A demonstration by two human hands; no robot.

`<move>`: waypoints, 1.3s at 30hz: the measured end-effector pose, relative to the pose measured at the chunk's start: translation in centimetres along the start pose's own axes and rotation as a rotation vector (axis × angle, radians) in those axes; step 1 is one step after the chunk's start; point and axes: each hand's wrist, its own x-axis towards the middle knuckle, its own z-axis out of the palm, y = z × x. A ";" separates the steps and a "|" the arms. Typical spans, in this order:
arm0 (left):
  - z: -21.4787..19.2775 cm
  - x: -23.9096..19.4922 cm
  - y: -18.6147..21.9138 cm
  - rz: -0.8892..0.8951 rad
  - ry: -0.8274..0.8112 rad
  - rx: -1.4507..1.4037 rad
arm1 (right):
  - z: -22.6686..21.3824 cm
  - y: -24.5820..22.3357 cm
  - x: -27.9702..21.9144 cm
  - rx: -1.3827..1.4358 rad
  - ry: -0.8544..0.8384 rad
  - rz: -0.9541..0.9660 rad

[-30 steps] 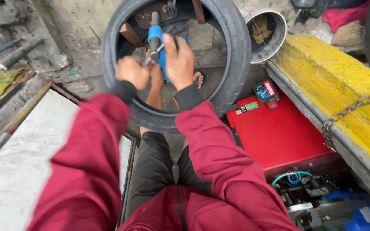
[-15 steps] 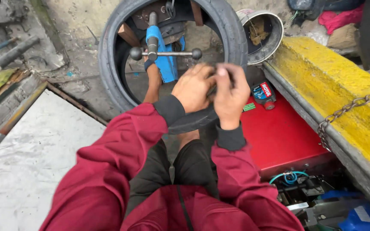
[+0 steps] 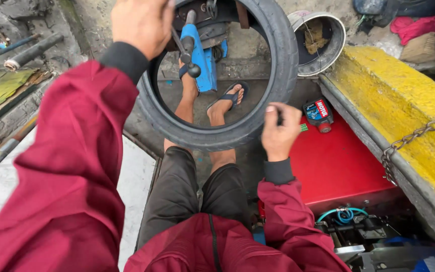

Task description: The person scrubs a large metal wheel balancer plate with a red cloth and a brush. They then move to a tire mounted on a blue stand, using a tool to pry the tire bead away from the rim and inspect the tire.

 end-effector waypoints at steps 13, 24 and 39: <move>0.4 -7.7 16.6 -0.888 -0.942 -0.715 | 1.3 5.4 -1.8 0.636 -0.009 1.006; -4.6 1.0 5.6 -0.762 -0.539 -0.403 | 1.5 6.7 -2.4 0.701 -0.001 0.896; -5.6 3.6 8.8 -0.609 -0.916 -0.330 | 1.6 6.4 -3.3 0.698 0.070 0.778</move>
